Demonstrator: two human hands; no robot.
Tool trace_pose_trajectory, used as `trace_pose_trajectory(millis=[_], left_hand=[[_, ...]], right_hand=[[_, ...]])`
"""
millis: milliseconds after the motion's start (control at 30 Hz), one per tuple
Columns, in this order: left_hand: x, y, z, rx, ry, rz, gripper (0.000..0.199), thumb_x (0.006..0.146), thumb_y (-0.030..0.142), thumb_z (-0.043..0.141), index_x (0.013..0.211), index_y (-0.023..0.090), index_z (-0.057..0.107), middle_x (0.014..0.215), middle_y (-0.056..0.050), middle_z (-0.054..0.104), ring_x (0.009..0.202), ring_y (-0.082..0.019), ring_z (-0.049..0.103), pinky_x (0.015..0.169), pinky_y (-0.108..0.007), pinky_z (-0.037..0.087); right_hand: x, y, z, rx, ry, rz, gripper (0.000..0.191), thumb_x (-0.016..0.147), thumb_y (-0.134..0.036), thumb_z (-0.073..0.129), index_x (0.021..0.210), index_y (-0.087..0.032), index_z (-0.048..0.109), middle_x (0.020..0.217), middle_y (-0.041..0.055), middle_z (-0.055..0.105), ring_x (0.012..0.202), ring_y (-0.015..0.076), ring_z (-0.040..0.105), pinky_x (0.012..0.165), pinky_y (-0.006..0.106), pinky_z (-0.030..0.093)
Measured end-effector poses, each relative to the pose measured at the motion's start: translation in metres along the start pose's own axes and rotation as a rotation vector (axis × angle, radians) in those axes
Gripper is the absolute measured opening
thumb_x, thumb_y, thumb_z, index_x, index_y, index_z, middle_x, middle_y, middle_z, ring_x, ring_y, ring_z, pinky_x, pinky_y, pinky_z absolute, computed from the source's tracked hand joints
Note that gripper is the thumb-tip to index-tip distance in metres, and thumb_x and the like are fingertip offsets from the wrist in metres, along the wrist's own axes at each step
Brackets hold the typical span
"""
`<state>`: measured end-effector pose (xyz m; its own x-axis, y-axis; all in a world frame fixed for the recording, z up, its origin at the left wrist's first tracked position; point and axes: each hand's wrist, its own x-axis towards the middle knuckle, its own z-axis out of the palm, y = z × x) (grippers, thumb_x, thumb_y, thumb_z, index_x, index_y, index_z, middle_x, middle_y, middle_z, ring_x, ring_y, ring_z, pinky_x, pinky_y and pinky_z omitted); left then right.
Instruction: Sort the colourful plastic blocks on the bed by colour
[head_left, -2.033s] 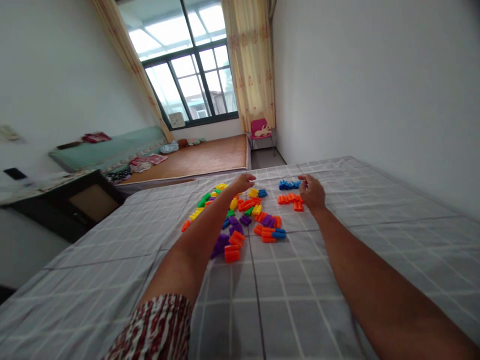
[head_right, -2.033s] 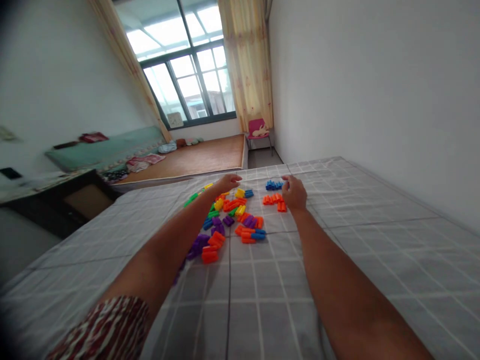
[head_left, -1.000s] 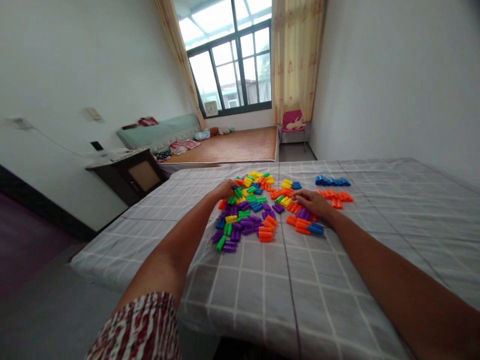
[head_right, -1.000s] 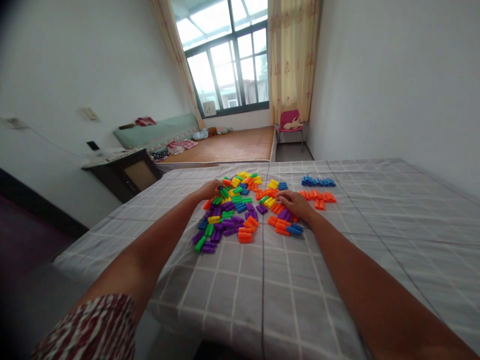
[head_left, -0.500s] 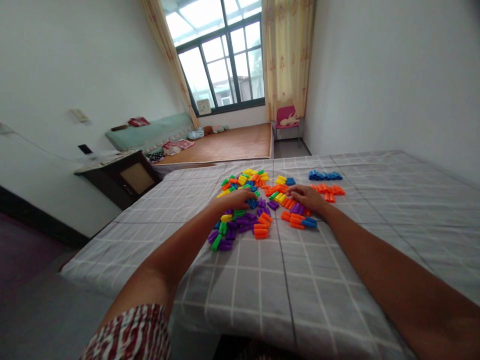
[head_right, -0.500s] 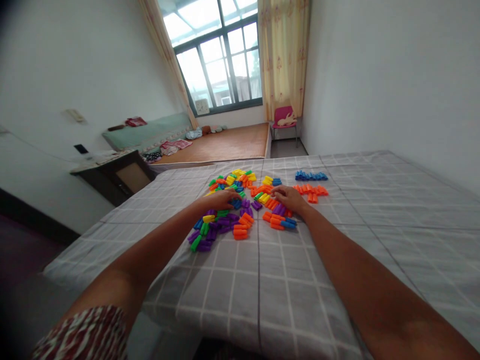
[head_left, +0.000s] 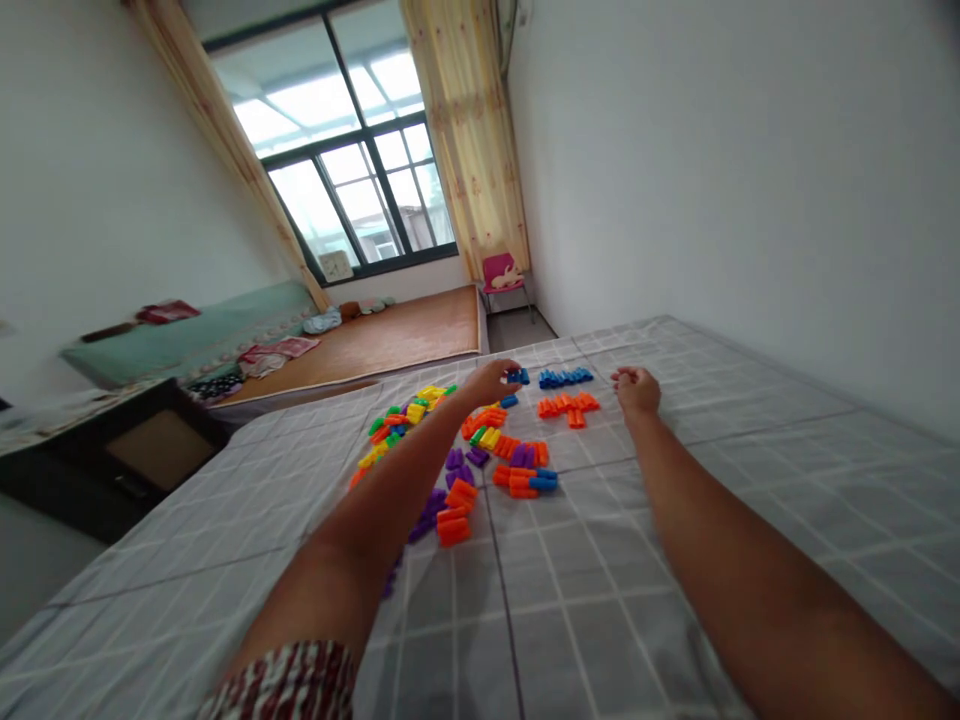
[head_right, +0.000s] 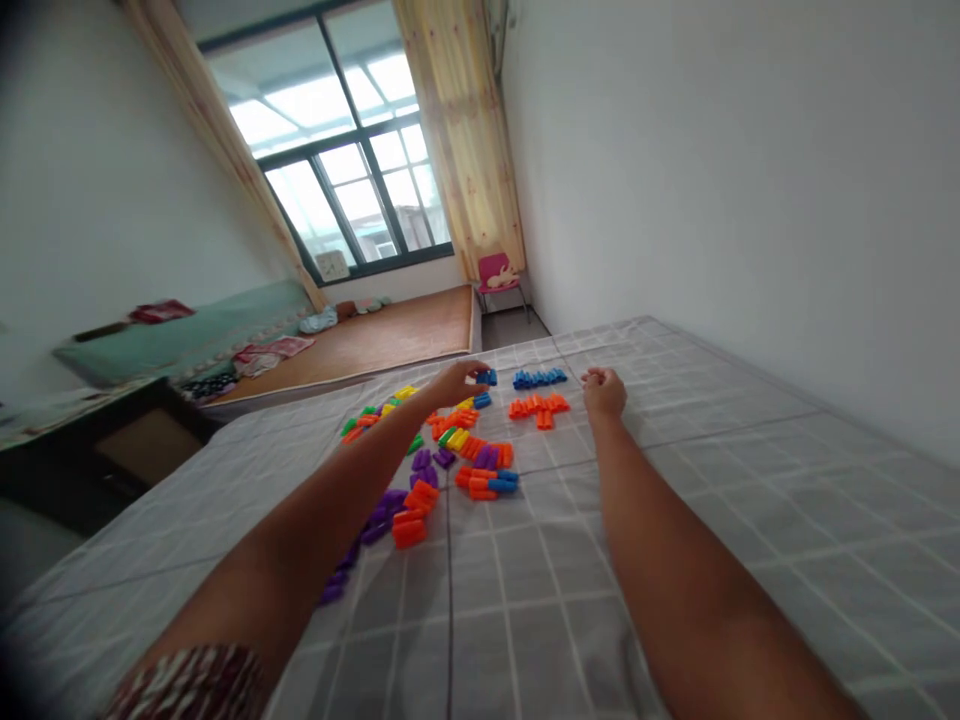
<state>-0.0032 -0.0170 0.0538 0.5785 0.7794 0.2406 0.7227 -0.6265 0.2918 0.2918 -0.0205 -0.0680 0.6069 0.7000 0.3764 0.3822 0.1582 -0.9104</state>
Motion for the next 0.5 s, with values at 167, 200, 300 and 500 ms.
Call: trace_pose_trajectory(millis=[167,200,300,500], left_hand=[[0.076,0.027,0.048,0.064,0.003,-0.014,0.043,0.074,0.025,0.065,0.117,0.020,0.064,0.117,-0.007,0.066,0.109,-0.022,0.060,0.098,-0.033,0.045],[0.085,0.031,0.056,0.078,-0.005,-0.042,0.043,0.074,0.025,0.065,0.117,0.021,0.065,0.118,-0.007,0.066,0.110,-0.023,0.059,0.098,-0.034,0.045],[0.105,0.038,0.075,0.098,-0.025,-0.101,0.041,0.074,0.027,0.066,0.114,0.023,0.066,0.117,-0.008,0.066,0.110,-0.027,0.059,0.096,-0.038,0.045],[0.125,0.045,0.095,0.093,-0.022,-0.096,0.044,0.079,0.036,0.063,0.120,0.023,0.062,0.119,-0.007,0.066,0.111,-0.024,0.058,0.096,-0.034,0.045]], right_hand=[[-0.006,-0.005,0.009,-0.046,-0.014,-0.027,0.029,0.076,-0.024,0.042,0.093,-0.016,0.064,0.084,0.0067,0.073,0.072,0.0185,0.066,0.076,0.033,0.050],[-0.006,-0.007,0.010,-0.039,-0.005,-0.019,0.029,0.076,-0.024,0.042,0.093,-0.017,0.064,0.085,0.0069,0.073,0.073,0.0187,0.066,0.076,0.033,0.050],[-0.004,-0.009,0.012,0.009,0.042,0.036,0.029,0.076,-0.024,0.042,0.094,-0.016,0.064,0.085,0.0078,0.073,0.074,0.0188,0.066,0.076,0.032,0.049],[0.001,-0.005,0.015,0.072,0.171,0.066,0.028,0.075,-0.023,0.042,0.091,-0.016,0.063,0.082,0.0078,0.072,0.069,0.0188,0.065,0.071,0.031,0.049]])
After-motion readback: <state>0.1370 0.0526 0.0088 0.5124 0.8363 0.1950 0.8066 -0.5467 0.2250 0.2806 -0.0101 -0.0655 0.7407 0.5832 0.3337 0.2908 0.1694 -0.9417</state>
